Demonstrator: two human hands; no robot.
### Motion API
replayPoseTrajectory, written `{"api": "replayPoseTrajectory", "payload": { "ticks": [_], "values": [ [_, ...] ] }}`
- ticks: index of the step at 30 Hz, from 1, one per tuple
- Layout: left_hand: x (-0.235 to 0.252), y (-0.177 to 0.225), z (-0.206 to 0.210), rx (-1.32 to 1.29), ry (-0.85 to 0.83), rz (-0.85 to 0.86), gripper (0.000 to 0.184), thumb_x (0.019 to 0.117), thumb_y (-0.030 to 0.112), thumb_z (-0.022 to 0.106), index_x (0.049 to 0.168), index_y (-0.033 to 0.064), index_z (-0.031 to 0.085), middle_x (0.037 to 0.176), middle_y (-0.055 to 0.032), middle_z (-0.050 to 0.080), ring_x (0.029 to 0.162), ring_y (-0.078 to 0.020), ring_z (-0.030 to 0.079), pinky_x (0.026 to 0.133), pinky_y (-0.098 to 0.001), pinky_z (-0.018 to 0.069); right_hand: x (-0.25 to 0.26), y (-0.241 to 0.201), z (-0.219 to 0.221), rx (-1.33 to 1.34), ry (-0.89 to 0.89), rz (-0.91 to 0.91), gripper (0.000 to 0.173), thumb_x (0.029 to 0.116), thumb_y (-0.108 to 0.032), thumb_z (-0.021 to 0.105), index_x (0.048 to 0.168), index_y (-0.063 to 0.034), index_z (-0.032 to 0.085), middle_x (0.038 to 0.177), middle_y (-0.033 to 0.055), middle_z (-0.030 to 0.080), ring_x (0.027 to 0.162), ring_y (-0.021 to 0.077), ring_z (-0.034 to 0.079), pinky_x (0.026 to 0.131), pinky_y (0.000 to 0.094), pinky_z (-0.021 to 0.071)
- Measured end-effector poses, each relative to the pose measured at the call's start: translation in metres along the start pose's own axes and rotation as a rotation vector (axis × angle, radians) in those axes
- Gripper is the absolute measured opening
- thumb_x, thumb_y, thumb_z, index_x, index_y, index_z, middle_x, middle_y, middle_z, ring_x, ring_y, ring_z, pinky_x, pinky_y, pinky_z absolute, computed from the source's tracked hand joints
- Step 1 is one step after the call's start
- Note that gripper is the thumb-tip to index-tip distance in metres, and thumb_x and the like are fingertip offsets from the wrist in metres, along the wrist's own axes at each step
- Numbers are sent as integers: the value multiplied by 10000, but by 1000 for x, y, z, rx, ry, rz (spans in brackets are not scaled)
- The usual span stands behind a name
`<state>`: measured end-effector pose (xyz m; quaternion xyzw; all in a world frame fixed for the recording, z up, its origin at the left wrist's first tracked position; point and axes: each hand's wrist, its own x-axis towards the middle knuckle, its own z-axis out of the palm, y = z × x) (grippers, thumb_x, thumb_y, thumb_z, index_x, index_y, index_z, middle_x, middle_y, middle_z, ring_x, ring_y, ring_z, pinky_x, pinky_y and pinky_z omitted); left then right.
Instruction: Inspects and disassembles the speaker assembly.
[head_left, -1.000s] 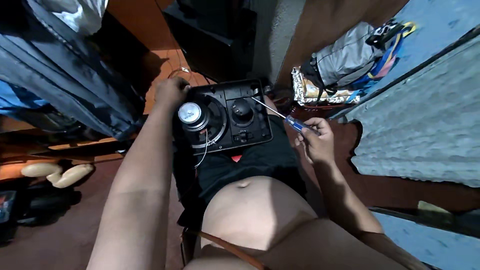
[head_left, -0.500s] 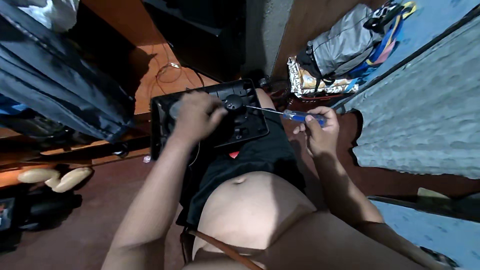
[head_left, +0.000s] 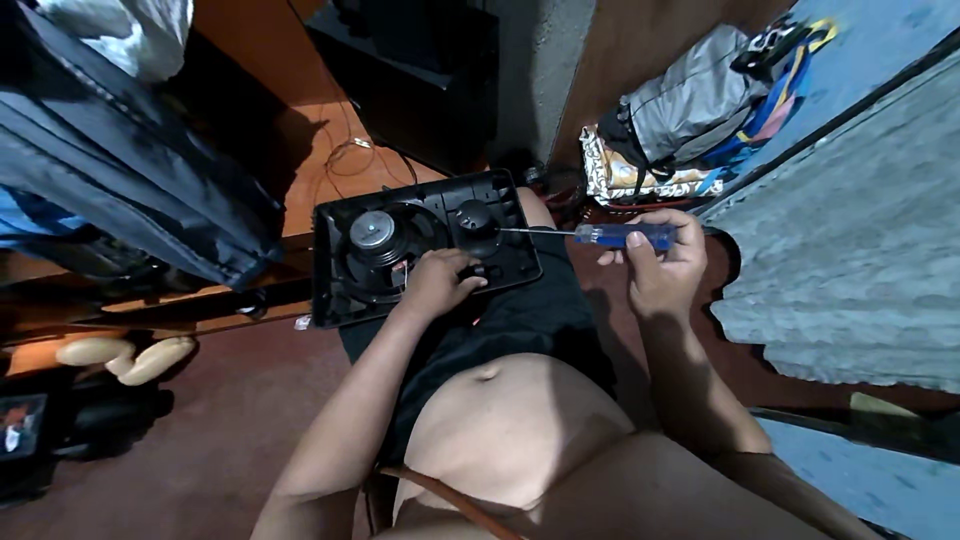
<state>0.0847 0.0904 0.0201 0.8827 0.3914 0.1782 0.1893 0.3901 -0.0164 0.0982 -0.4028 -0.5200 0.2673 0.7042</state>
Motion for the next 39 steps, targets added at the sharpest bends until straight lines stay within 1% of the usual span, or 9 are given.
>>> {"api": "replayPoseTrajectory", "payload": {
  "ticks": [6, 9, 12, 15, 18, 23, 28, 34, 39],
  "values": [
    [4, 8, -52, 49, 83, -66, 330, 1005, 353, 643, 1179, 88, 736, 1240, -106, 710, 1218, -295, 643, 1096, -573, 451, 5, -3, -7, -40, -10, -34, 247, 987, -74, 642, 1218, -123, 570, 1075, 4, 675, 762, 145, 704, 653, 329, 654],
    [5, -1, -75, 141, 117, -157, 370, 980, 366, 676, 1227, 94, 717, 1280, -149, 687, 1231, -373, 617, 1080, -644, 409, 6, -2, -9, -63, 4, -61, 258, 991, -85, 646, 1234, -107, 562, 1071, 13, 675, 778, 152, 706, 663, 333, 652],
    [-1, -24, -93, 178, 232, -360, 621, 893, 511, 737, 1357, 110, 642, 1395, -233, 584, 1305, -491, 511, 1062, -736, 347, 9, -3, -13, -49, 7, -99, 267, 1003, -142, 655, 1250, -128, 553, 1078, 7, 685, 828, 152, 715, 684, 337, 653],
    [-6, -47, -96, 110, 158, -616, 1016, 726, 654, 831, 1542, 181, 455, 1468, -304, 490, 1326, -565, 460, 1024, -793, 353, 16, -4, -15, -39, 4, -124, 279, 1004, -167, 660, 1258, -140, 549, 1055, -7, 684, 823, 132, 707, 683, 322, 644],
    [-4, -58, -85, 40, 107, -691, 1068, 672, 631, 882, 1559, 237, 435, 1448, -272, 522, 1328, -509, 493, 1022, -751, 410, 19, -2, -12, -31, -26, -124, 287, 1006, -171, 659, 1266, -137, 541, 1061, -1, 673, 825, 135, 703, 684, 320, 644],
    [-9, -55, -68, 25, 307, -676, 712, 830, 546, 768, 1378, 119, 613, 1321, -227, 627, 1270, -420, 576, 1055, -648, 443, 10, 4, -4, -25, -59, -102, 277, 1011, -181, 655, 1266, -143, 553, 1066, 0, 680, 842, 138, 703, 703, 323, 642],
    [-25, -45, -56, 140, 500, -524, 690, 834, 556, 702, 1316, 64, 640, 1320, -222, 635, 1295, -402, 563, 1096, -580, 424, 1, 3, -6, -41, -64, -87, 282, 1005, -195, 662, 1269, -150, 574, 1074, -4, 683, 854, 134, 703, 719, 323, 641],
    [-36, -48, -43, 256, 780, -270, 648, 845, 541, 712, 1251, 38, 662, 1299, -217, 651, 1282, -383, 580, 1116, -533, 417, 4, -4, -11, -55, -35, -179, 300, 990, -229, 691, 1266, -163, 591, 1100, -21, 682, 890, 115, 693, 731, 301, 625],
    [-26, -53, -35, 304, 949, -108, 633, 836, 535, 736, 1226, 40, 669, 1317, -237, 636, 1292, -401, 568, 1145, -552, 384, 3, -11, -12, -97, -65, -256, 302, 982, -224, 699, 1272, -202, 620, 1130, -53, 681, 974, 93, 677, 845, 295, 598]
  ]
}}
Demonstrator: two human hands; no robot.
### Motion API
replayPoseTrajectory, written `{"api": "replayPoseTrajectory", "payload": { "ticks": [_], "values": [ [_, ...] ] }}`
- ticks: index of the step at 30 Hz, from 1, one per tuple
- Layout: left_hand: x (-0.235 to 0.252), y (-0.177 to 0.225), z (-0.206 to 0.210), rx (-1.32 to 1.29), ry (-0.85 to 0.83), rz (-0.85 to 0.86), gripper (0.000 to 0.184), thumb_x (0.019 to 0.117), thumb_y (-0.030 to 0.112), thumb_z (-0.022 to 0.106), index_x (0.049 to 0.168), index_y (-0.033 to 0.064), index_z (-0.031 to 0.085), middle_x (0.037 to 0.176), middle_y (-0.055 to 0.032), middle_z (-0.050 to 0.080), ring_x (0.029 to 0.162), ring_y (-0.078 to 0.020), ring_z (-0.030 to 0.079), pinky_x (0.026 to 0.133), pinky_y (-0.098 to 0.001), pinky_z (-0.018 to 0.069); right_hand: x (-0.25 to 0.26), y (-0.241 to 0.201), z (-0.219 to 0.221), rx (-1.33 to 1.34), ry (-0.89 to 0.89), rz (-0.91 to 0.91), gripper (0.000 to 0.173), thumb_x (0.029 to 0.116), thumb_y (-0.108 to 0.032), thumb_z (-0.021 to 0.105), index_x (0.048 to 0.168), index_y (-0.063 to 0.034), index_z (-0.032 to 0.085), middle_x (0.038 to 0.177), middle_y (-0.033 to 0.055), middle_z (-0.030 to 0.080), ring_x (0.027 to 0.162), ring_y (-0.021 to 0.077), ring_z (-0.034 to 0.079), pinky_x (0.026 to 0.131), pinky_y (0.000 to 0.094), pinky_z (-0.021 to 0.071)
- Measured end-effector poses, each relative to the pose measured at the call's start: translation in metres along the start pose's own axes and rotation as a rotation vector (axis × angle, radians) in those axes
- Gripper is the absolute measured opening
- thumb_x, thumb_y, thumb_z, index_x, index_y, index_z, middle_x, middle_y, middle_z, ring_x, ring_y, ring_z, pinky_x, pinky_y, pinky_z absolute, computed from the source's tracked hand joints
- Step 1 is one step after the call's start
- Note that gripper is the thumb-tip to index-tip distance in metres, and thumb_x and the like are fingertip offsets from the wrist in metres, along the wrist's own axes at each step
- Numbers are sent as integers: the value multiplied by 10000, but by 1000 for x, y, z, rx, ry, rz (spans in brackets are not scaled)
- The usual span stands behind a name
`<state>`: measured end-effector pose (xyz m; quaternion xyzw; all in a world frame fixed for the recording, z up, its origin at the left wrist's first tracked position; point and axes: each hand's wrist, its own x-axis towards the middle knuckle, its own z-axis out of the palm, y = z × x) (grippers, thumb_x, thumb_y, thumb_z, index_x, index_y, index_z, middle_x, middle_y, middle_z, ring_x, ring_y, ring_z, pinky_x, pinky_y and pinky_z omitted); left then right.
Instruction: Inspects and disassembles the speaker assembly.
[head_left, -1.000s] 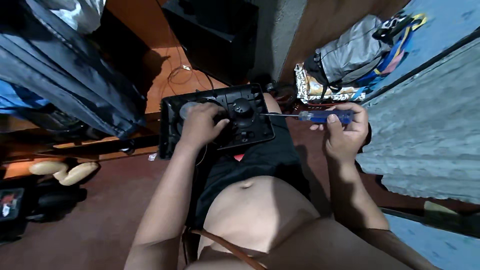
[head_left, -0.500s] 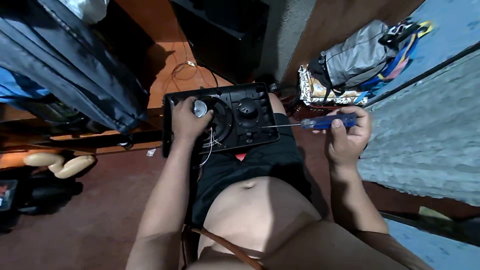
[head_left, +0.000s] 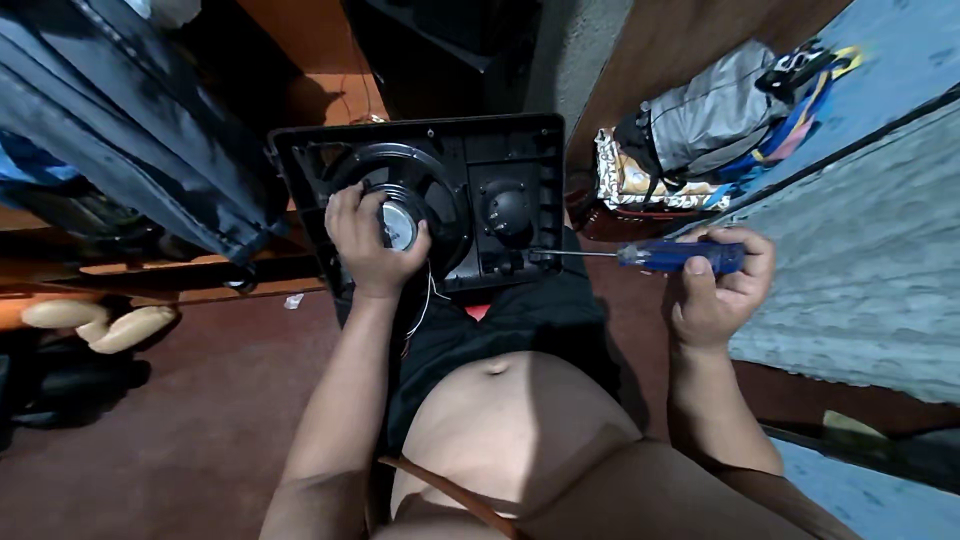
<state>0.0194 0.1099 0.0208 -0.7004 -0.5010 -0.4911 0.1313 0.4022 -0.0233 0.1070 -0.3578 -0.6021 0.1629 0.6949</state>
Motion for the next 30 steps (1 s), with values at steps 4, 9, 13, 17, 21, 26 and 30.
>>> {"api": "replayPoseTrajectory", "payload": {
  "ticks": [4, 9, 13, 17, 21, 26, 30],
  "values": [
    [2, 1, 16, 12, 53, 30, 636, 838, 541, 740, 1214, 34, 669, 1309, -254, 633, 1280, -414, 573, 1140, -559, 382, -1, -1, -1, -39, 9, -31, 300, 978, -232, 703, 1267, -213, 626, 1132, -58, 679, 992, 94, 673, 865, 300, 593],
    [10, 1, 30, 52, 83, 37, 634, 848, 547, 736, 1215, 35, 664, 1304, -263, 636, 1270, -433, 575, 1129, -579, 381, -3, 1, -3, -76, 25, -46, 297, 976, -217, 701, 1262, -206, 623, 1143, -46, 677, 1024, 115, 674, 888, 326, 594],
    [13, -2, 38, 73, 94, 40, 638, 847, 553, 732, 1214, 36, 664, 1298, -262, 636, 1267, -427, 577, 1128, -576, 381, -5, 0, 0, -149, 41, -69, 283, 987, -218, 687, 1262, -221, 620, 1157, -58, 676, 1055, 109, 668, 913, 321, 586],
    [14, -6, 46, 79, 91, 57, 634, 852, 552, 726, 1214, 36, 656, 1303, -263, 634, 1272, -425, 577, 1126, -566, 388, -7, -1, 7, -168, 37, -78, 283, 983, -212, 691, 1256, -223, 615, 1158, -47, 671, 1036, 112, 673, 848, 300, 602],
    [14, -6, 46, 101, 12, 16, 655, 851, 584, 704, 1213, 40, 656, 1321, -262, 622, 1288, -427, 565, 1128, -567, 387, -5, -2, 14, -223, 27, -154, 281, 971, -208, 712, 1236, -226, 619, 1153, -45, 675, 1050, 114, 675, 873, 304, 601],
    [22, -4, 31, 74, -154, -16, 750, 824, 652, 684, 1253, 40, 622, 1336, -257, 594, 1287, -439, 541, 1122, -589, 364, -6, -5, 20, -291, 9, -213, 305, 959, -209, 733, 1240, -233, 616, 1180, -55, 663, 1099, 111, 663, 923, 308, 590],
    [27, -13, 18, -2, -296, 18, 879, 788, 680, 698, 1384, 53, 539, 1396, -233, 568, 1332, -425, 503, 1151, -633, 283, -9, -6, 21, -276, 15, -205, 295, 965, -227, 725, 1240, -225, 615, 1182, -51, 664, 1099, 113, 665, 923, 306, 589]
  ]
}}
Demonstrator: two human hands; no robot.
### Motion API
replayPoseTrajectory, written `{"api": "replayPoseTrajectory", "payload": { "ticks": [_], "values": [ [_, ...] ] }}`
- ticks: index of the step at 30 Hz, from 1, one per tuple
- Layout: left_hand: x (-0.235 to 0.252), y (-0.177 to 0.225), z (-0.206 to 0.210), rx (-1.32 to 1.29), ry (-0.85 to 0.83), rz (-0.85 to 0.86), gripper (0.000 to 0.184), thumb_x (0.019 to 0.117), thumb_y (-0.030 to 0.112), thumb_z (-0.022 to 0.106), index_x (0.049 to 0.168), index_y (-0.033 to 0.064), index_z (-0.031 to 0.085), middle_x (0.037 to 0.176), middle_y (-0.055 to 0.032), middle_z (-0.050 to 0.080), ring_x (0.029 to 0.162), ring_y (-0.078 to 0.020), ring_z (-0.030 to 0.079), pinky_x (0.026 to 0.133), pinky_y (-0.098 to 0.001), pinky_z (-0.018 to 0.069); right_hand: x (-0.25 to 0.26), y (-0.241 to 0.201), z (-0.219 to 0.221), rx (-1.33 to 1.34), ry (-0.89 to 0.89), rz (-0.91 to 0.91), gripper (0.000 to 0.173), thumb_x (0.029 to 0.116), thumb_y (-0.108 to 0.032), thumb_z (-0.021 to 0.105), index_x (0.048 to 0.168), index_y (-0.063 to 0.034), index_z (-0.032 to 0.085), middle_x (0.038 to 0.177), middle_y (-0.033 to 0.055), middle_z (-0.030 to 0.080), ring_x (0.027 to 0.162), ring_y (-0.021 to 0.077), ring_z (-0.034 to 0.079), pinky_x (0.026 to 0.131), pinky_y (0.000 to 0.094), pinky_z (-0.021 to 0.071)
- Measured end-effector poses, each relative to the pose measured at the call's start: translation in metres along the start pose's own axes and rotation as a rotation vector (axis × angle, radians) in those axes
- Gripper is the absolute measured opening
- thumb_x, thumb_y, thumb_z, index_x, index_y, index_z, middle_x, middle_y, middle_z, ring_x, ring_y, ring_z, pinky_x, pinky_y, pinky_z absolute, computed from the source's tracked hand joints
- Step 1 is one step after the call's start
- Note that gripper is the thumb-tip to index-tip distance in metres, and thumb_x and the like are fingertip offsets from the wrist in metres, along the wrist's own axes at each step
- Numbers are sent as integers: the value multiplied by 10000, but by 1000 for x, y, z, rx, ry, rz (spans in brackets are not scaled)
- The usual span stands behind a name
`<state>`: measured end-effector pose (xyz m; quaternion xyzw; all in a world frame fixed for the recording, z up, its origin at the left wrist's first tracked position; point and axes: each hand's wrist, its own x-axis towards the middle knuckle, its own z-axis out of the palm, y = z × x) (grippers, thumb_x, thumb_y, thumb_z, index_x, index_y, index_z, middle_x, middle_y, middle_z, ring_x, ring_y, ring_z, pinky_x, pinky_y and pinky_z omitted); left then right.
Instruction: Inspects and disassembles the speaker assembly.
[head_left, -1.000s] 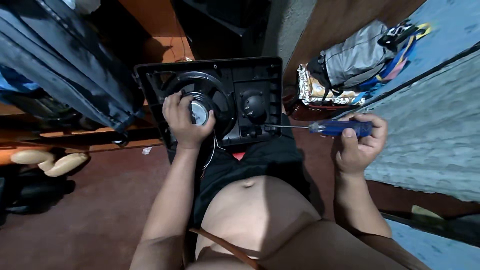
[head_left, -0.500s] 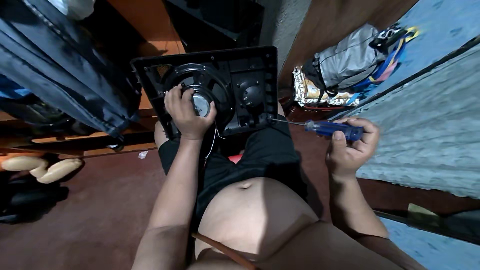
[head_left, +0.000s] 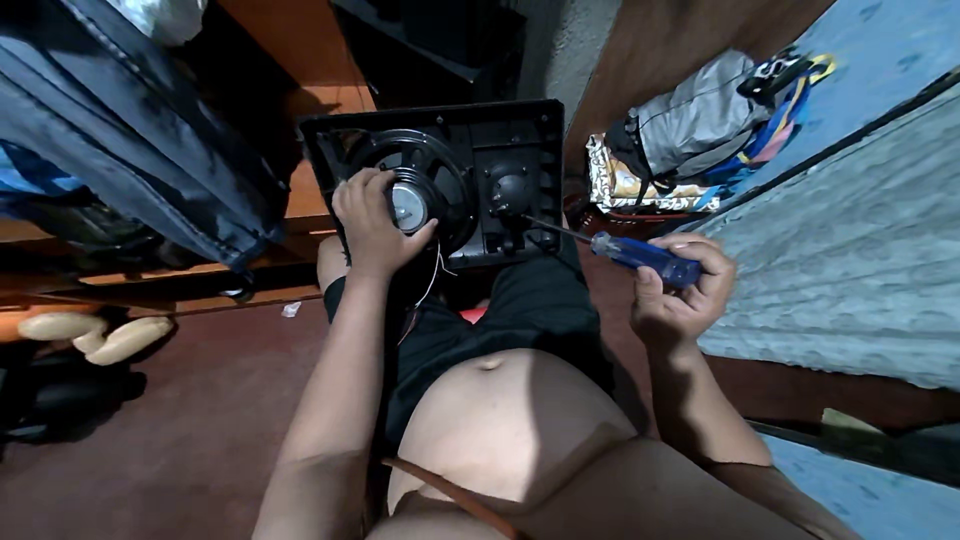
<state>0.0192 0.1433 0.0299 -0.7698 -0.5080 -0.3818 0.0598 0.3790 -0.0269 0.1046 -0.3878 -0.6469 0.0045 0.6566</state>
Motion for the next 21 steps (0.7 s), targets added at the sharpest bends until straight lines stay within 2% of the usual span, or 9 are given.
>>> {"api": "replayPoseTrajectory", "payload": {
  "ticks": [4, 9, 12, 14, 18, 21],
  "values": [
    [1, -6, -16, -34, -157, -9, 997, 757, 681, 716, 1510, 87, 439, 1492, -222, 502, 1435, -417, 415, 1197, -647, 197, -3, -1, -1, 27, -13, 36, 293, 964, -216, 723, 1238, -228, 617, 1176, -60, 665, 1089, 101, 663, 920, 295, 586],
    [-2, -11, -21, -48, -197, -36, 1021, 760, 670, 735, 1545, 103, 412, 1512, -218, 488, 1446, -432, 392, 1186, -645, 232, -17, 5, 0, -32, -84, 81, 273, 974, -244, 714, 1219, -213, 598, 1168, -49, 655, 1085, 84, 660, 913, 286, 589],
    [-2, -9, -24, -66, -221, -53, 1015, 757, 615, 770, 1554, 108, 400, 1530, -194, 480, 1457, -414, 382, 1190, -640, 223, -27, 15, 4, -93, -144, 78, 270, 978, -229, 705, 1204, -133, 594, 1160, 22, 649, 1092, 116, 654, 920, 309, 587],
    [-1, -11, -26, -88, -241, -43, 978, 766, 585, 777, 1544, 118, 414, 1540, -182, 471, 1464, -412, 372, 1193, -641, 221, -34, 22, 6, -91, -174, 72, 283, 972, -207, 706, 1208, -95, 598, 1163, 64, 651, 1086, 146, 659, 903, 325, 594],
    [5, -14, -33, -120, -295, -3, 856, 811, 507, 785, 1503, 105, 482, 1523, -176, 493, 1444, -425, 393, 1182, -649, 252, -40, 24, 9, -119, -184, 52, 273, 976, -202, 701, 1205, -98, 593, 1167, 60, 649, 1092, 137, 661, 906, 312, 595],
    [10, -11, -36, -109, -306, 14, 822, 810, 481, 810, 1469, 82, 525, 1487, -194, 523, 1402, -450, 427, 1152, -652, 298, -44, 28, 15, -154, -244, 13, 263, 978, -187, 695, 1173, -32, 609, 1165, 122, 660, 1111, 180, 665, 927, 333, 592]
  ]
}}
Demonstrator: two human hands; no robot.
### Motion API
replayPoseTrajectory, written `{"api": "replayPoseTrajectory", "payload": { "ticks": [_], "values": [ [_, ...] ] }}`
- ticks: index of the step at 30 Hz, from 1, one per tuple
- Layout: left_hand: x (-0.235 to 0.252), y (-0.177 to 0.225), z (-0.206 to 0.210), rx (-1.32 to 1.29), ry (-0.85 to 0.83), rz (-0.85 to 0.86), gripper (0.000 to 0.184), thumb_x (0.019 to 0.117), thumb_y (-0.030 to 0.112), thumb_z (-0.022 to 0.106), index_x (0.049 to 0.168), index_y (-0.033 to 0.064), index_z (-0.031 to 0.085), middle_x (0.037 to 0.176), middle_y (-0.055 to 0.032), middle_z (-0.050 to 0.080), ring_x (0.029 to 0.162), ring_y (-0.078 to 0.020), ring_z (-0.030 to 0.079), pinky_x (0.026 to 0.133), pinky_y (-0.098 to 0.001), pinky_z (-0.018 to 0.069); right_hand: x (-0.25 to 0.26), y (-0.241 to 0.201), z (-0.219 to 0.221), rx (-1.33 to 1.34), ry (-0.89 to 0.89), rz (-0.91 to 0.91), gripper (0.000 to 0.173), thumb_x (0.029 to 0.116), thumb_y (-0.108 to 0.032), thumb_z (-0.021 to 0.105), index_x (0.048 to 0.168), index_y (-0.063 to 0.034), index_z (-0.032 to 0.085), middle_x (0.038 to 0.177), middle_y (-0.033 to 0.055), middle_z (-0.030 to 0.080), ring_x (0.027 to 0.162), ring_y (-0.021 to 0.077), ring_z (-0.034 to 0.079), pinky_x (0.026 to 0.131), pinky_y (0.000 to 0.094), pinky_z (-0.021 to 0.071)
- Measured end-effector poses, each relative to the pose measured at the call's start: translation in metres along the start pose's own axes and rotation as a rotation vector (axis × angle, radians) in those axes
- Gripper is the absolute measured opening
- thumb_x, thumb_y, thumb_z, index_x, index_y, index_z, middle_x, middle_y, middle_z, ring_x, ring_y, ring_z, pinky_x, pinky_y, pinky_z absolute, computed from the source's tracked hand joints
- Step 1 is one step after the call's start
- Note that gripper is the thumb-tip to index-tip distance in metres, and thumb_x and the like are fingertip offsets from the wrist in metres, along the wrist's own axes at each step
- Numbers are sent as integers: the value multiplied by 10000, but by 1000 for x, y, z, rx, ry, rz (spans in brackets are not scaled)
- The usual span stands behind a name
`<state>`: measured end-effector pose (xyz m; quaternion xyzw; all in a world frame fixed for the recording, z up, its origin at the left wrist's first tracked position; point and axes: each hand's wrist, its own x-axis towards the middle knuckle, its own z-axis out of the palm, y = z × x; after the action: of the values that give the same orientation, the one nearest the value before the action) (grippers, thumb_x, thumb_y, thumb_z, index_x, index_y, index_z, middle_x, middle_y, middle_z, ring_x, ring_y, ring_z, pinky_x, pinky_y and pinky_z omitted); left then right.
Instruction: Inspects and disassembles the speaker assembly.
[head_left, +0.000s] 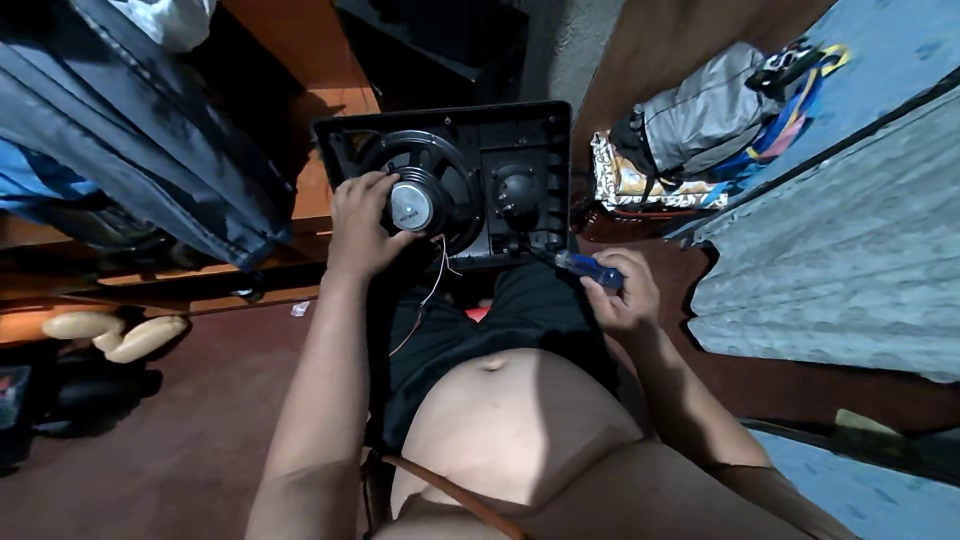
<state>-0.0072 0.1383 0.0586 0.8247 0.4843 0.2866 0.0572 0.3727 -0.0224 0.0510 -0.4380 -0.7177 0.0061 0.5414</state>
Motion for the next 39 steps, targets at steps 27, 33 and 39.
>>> {"api": "replayPoseTrajectory", "payload": {
  "ticks": [27, 33, 39],
  "values": [
    [-14, -2, -24, -329, 45, -49, 586, 1093, 449, 281, 1379, 85, 639, 1410, -149, 610, 1345, -304, 505, 1168, -477, 328, 12, -11, 9, 88, -101, 68, 282, 966, -240, 708, 1158, -67, 596, 1178, 92, 652, 1135, 146, 649, 950, 319, 574],
    [-46, 41, -16, -305, 219, -290, 314, 1020, 297, 613, 1161, 20, 656, 1172, -170, 652, 1050, -249, 644, 926, -433, 543, 12, -13, 7, 94, -118, 59, 270, 950, -198, 723, 1142, -54, 598, 1168, 97, 649, 1127, 153, 648, 946, 315, 575],
    [-95, 86, 8, -101, -292, -434, 548, 887, 452, 782, 1275, 81, 670, 1135, -154, 712, 1053, -355, 687, 921, -628, 547, 11, -16, 5, 65, -126, 48, 265, 950, -208, 727, 1116, -40, 605, 1169, 115, 655, 1125, 165, 651, 945, 317, 576]
  ]
}}
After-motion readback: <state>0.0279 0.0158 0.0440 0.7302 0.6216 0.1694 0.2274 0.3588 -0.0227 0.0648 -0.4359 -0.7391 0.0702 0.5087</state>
